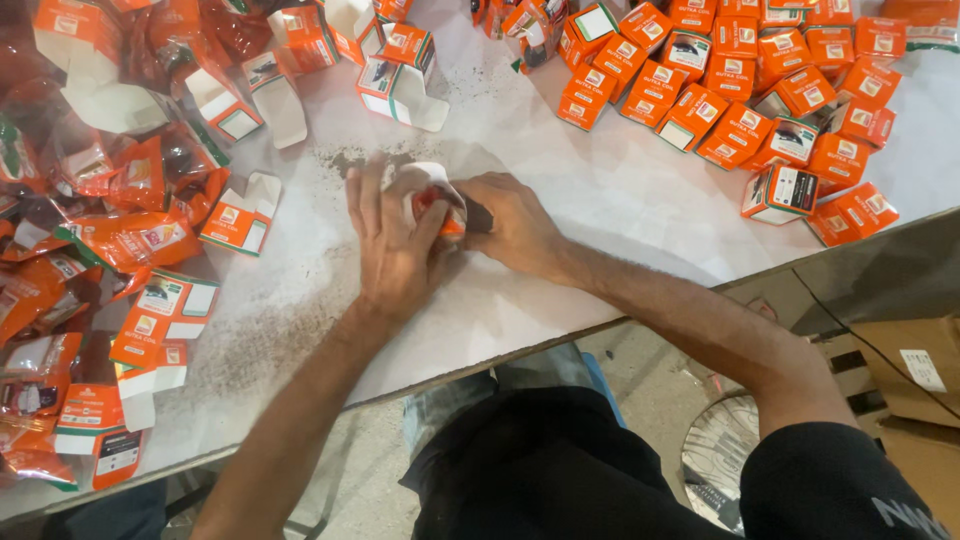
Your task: The person packs small orange product boxes at a table. They pick up a folded box, open it, place a plastic-wrapped item inside, close the box, and set it with a growing pile of finished boxes, repeating the cycle continuously.
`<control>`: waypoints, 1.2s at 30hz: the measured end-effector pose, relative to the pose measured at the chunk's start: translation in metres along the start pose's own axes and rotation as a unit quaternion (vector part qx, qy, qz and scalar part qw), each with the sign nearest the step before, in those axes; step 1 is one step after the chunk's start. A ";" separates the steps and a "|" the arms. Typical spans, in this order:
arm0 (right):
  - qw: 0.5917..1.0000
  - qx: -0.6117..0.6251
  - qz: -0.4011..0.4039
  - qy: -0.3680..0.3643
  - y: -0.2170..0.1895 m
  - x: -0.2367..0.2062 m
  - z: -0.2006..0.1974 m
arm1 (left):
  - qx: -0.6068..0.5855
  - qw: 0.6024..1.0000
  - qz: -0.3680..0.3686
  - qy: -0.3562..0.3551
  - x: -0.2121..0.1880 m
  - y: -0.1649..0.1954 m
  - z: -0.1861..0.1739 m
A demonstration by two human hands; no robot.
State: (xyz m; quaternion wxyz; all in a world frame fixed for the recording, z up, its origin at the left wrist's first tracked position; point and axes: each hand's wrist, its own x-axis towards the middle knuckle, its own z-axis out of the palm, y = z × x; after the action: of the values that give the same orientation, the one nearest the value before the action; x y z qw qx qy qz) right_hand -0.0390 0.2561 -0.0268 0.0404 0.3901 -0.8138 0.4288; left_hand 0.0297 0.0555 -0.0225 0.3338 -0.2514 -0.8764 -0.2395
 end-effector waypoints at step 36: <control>0.999 0.026 -0.037 0.015 -0.014 -0.006 0.001 | -0.231 0.970 -0.078 -0.005 0.002 -0.018 -0.002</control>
State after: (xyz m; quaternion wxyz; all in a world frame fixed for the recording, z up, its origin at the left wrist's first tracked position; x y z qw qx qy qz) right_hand -0.0248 0.2540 -0.0205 0.0587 0.4145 -0.7866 0.4540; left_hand 0.0191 0.0410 -0.0242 0.2424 -0.2536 -0.8157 -0.4600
